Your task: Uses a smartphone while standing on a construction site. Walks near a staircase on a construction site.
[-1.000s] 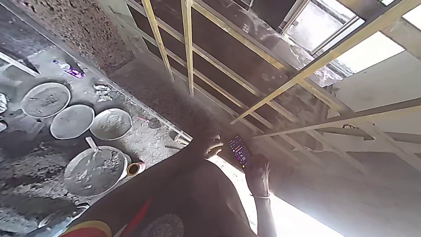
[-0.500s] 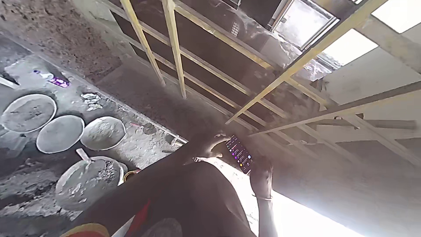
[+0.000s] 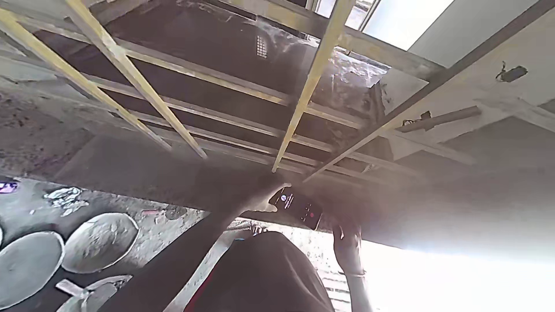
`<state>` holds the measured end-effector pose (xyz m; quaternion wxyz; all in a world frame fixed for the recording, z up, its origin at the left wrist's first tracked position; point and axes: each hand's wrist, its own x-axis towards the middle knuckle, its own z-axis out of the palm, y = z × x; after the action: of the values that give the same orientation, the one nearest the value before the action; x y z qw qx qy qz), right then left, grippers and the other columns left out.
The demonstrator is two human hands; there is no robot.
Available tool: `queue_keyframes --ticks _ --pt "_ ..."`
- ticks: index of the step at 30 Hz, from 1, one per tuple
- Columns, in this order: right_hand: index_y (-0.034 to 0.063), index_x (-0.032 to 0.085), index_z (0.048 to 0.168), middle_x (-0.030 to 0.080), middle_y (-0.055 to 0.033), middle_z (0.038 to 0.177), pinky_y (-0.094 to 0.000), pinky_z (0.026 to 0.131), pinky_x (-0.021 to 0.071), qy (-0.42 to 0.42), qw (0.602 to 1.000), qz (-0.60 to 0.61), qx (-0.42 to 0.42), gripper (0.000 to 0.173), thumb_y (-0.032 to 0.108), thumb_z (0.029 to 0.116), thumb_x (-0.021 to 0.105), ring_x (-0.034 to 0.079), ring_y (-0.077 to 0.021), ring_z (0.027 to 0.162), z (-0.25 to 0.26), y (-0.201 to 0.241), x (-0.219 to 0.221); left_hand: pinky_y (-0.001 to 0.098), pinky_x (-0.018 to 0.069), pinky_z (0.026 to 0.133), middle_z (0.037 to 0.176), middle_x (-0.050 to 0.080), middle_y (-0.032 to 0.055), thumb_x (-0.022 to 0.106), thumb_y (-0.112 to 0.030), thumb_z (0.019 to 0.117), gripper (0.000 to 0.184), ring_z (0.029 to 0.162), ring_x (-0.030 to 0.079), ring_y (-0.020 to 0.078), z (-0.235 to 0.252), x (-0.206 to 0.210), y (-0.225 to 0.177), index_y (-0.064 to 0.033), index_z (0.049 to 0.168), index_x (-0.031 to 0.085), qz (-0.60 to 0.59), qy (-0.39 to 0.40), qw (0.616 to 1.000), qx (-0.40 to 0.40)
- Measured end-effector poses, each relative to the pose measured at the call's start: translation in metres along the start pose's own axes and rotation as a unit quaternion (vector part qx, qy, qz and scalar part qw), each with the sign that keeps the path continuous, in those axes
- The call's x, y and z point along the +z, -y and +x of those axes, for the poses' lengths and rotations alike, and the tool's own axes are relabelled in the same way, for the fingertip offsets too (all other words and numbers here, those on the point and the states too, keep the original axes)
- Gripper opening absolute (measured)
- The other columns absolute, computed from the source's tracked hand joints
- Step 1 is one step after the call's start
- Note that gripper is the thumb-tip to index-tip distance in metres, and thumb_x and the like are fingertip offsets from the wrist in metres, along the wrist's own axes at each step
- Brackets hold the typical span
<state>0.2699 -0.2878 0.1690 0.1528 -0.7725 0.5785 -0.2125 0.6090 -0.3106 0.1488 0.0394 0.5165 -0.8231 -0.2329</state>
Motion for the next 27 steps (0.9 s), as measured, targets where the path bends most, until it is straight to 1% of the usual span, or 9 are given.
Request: queue_keyframes --ticks 2,5,11,13,16,18,21,23,27 --pt "0.0028 0.076 0.110 0.072 -0.0197 0.116 -0.0596 0.108 0.0456 -0.007 1.000 -0.006 0.008 0.025 0.015 0.0961 0.059 0.063 -0.0405 0.119 -0.003 -0.003 0.000 0.0503 0.0460 0.107 0.138 0.060 0.0078 0.080 -0.058 0.0768 0.089 0.128 0.057 0.0273 -0.002 -0.001 -0.012 -0.0238 0.151 0.045 0.004 0.005 1.000 -0.028" --pt "0.0016 0.076 0.111 0.072 -0.0200 0.116 -0.0596 0.110 0.0442 0.002 1.000 -0.012 0.029 0.027 0.015 0.0966 0.058 0.063 -0.0405 0.120 -0.006 -0.004 -0.002 0.0519 0.0400 0.113 0.146 0.055 0.0119 0.078 -0.054 0.0815 0.091 0.135 0.052 0.0292 0.005 0.009 -0.031 -0.0209 0.156 0.038 -0.070 0.023 0.996 -0.059" --pt "0.0055 0.073 0.123 0.067 -0.0216 0.129 -0.0619 0.113 0.0398 0.012 0.998 -0.053 0.039 0.034 0.021 0.0974 0.058 0.057 -0.0436 0.129 -0.006 -0.010 0.012 0.0486 0.0410 0.112 0.148 0.054 0.0016 0.068 -0.070 0.0809 0.091 0.136 0.051 0.0208 0.030 0.021 -0.057 -0.0278 0.155 0.038 0.002 -0.048 0.998 -0.044" --pt "0.0102 0.073 0.126 0.067 -0.0185 0.131 -0.0631 0.111 0.0420 0.010 0.997 -0.072 0.020 0.035 0.023 0.0966 0.058 0.058 -0.0420 0.128 -0.003 -0.014 0.018 0.0443 0.0414 0.114 0.152 0.051 0.0005 0.074 -0.067 0.0796 0.094 0.138 0.050 0.0181 0.033 0.032 -0.054 -0.0251 0.156 0.038 -0.038 -0.079 0.996 -0.018" --pt "0.0115 0.071 0.131 0.061 -0.0179 0.141 -0.0635 0.112 0.0406 0.006 0.996 -0.085 0.014 0.038 0.022 0.0976 0.056 0.053 -0.0407 0.135 0.005 -0.010 0.022 0.0422 0.0359 0.118 0.161 0.040 0.0007 0.076 -0.060 0.0826 0.096 0.145 0.042 0.0185 0.027 0.036 -0.049 -0.0233 0.159 0.032 -0.100 -0.066 0.993 -0.008" --pt "0.0130 0.070 0.132 0.060 -0.0176 0.143 -0.0634 0.111 0.0410 0.001 0.995 -0.099 0.013 0.038 0.024 0.0995 0.052 0.052 -0.0400 0.137 0.012 -0.006 0.023 0.0420 0.0350 0.119 0.162 0.039 0.0020 0.076 -0.056 0.0845 0.093 0.146 0.041 0.0192 0.019 0.038 -0.045 -0.0229 0.159 0.033 -0.133 -0.080 0.988 -0.012" --pt "0.0153 0.073 0.127 0.064 -0.0176 0.137 -0.0633 0.107 0.0445 0.006 0.992 -0.126 0.009 0.036 0.027 0.1014 0.049 0.056 -0.0408 0.132 0.018 -0.004 0.027 0.0399 0.0344 0.120 0.159 0.043 0.0095 0.077 -0.048 0.0873 0.086 0.145 0.043 0.0214 0.004 0.043 -0.039 -0.0150 0.157 0.039 -0.196 -0.117 0.974 -0.010" --pt "0.0153 0.073 0.127 0.064 -0.0171 0.137 -0.0629 0.108 0.0439 0.018 0.990 -0.136 0.021 0.037 0.027 0.1020 0.048 0.056 -0.0407 0.132 0.018 -0.005 0.029 0.0415 0.0347 0.119 0.156 0.047 0.0094 0.074 -0.049 0.0889 0.081 0.144 0.044 0.0217 -0.006 0.045 -0.036 -0.0151 0.155 0.043 -0.185 -0.135 0.973 -0.014" --pt "0.0054 0.069 0.130 0.063 -0.0212 0.137 -0.0616 0.111 0.0427 -0.042 0.995 -0.091 0.026 0.036 0.019 0.1000 0.054 0.055 -0.0417 0.132 0.018 0.008 0.014 0.0403 0.0398 0.116 0.147 0.055 0.0089 0.068 -0.056 0.0918 0.072 0.137 0.050 0.0198 -0.022 0.052 -0.028 -0.0172 0.150 0.050 -0.159 -0.199 0.967 0.003"
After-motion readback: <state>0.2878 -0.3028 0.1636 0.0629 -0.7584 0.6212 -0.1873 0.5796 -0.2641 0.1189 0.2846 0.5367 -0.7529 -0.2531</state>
